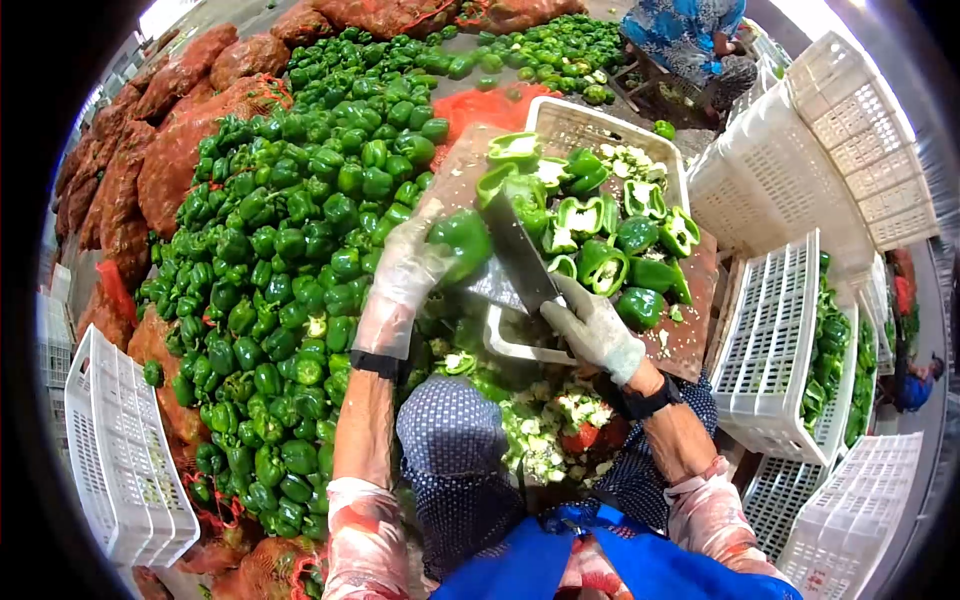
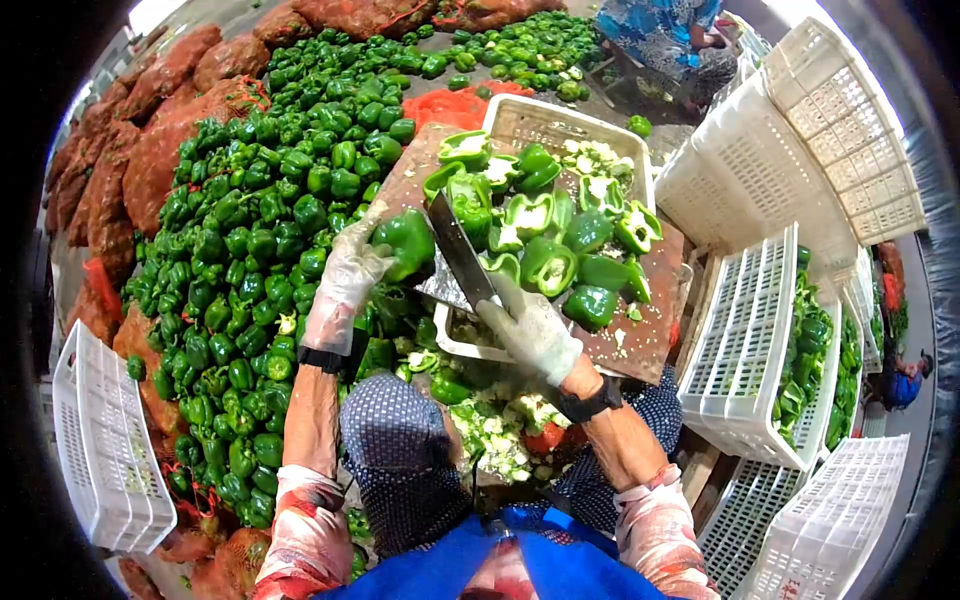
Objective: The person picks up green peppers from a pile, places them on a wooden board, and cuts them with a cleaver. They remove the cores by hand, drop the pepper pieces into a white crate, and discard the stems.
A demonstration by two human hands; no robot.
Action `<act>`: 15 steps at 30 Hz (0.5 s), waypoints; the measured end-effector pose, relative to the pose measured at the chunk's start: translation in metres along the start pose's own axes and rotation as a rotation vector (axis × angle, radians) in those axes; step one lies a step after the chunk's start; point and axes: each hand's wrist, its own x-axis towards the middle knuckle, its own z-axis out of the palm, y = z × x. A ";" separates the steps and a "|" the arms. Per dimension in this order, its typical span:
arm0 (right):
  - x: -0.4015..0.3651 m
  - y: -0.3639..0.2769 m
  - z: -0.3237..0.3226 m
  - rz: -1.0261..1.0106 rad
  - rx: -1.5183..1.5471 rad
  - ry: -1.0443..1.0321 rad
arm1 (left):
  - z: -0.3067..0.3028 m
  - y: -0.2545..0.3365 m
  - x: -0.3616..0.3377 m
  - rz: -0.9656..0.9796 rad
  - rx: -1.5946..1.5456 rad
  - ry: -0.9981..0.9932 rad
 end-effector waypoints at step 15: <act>0.040 -0.038 0.020 -0.051 -0.264 -0.214 | 0.000 -0.036 -0.002 -0.019 -0.159 0.241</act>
